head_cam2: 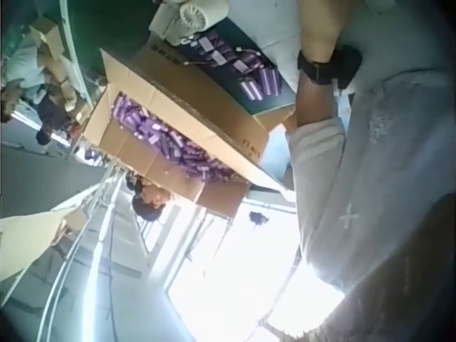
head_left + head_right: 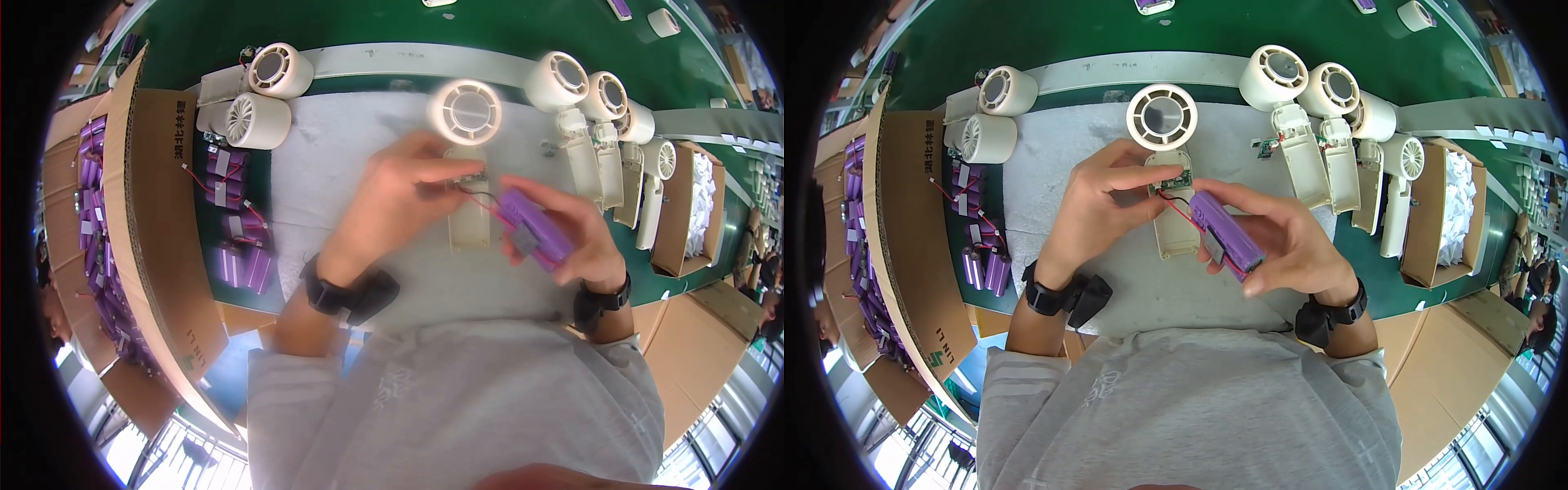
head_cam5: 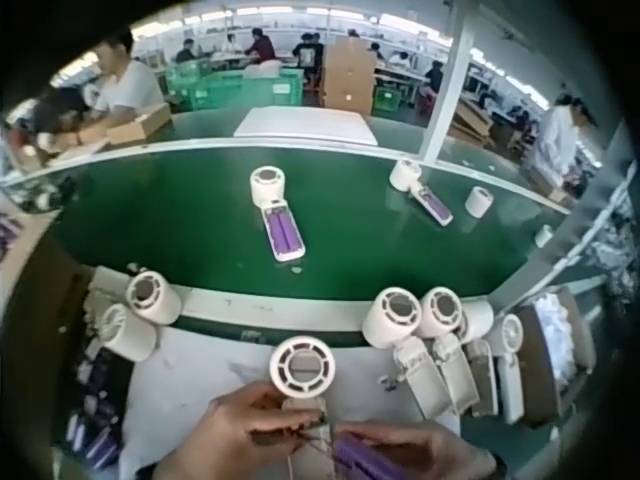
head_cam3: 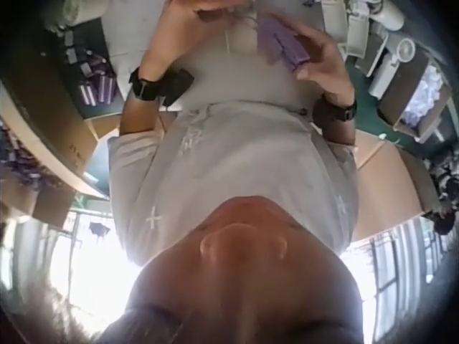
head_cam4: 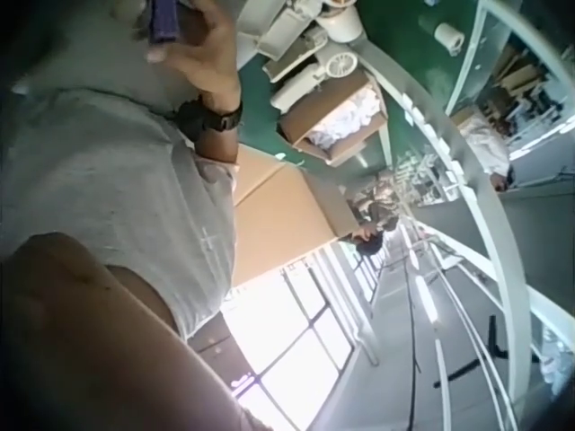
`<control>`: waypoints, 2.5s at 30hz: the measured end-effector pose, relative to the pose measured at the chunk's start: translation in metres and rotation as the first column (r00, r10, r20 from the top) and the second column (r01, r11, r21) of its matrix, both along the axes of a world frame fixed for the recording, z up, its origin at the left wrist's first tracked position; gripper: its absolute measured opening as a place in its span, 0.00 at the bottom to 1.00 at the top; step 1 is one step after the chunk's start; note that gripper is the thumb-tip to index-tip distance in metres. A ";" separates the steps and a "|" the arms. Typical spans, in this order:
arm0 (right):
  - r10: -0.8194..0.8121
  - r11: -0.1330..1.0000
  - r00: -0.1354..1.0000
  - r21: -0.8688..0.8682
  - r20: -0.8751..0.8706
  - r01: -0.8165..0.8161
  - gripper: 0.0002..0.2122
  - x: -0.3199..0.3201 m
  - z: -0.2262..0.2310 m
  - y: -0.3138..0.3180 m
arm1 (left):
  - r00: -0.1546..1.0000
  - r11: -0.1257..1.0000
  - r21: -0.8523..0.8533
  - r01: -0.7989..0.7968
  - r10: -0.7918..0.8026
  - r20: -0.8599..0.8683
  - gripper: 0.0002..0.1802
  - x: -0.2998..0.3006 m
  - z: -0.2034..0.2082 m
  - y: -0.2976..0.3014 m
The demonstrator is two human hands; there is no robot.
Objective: The person picks up a fan housing and a circuit board, connects the board to a battery pack, and tests the connection. They then fit the battery pack and circuit board into the housing before setting the assembly aside.
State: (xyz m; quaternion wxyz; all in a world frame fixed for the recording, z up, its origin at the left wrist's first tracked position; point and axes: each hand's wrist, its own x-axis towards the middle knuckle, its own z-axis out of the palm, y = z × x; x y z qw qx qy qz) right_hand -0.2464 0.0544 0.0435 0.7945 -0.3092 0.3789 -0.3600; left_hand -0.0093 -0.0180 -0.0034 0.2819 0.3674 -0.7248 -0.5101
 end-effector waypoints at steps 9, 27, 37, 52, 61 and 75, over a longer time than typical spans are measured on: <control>-0.017 0.983 0.998 -0.182 0.052 0.027 0.51 -0.003 -0.018 -0.002 | 1.000 0.996 -0.091 -0.022 0.024 0.018 0.24 -0.003 0.003 0.001; -0.285 0.664 0.726 -0.675 -0.626 -0.322 0.33 0.025 -0.024 0.006 | 0.999 0.995 -0.083 -0.050 0.049 -0.007 0.21 -0.005 0.004 0.004; -0.360 0.539 0.671 -0.731 -0.648 -0.417 0.30 0.031 -0.032 0.002 | 0.999 0.991 -0.136 0.014 -0.009 0.036 0.19 -0.001 0.007 0.001; -0.370 0.525 0.593 -0.687 -0.715 -0.502 0.30 0.033 -0.020 0.007 | 0.996 0.983 -0.168 0.078 -0.071 0.052 0.23 0.004 0.008 -0.001; -0.355 0.589 0.596 -0.667 -0.720 -0.456 0.28 0.037 -0.021 0.011 | 0.996 0.977 -0.198 0.083 -0.072 0.061 0.23 0.004 0.007 0.001; -0.417 0.539 0.581 -0.705 -0.699 -0.461 0.24 0.038 -0.027 0.015 | 0.999 0.985 -0.168 0.025 -0.019 0.032 0.18 0.000 0.010 0.000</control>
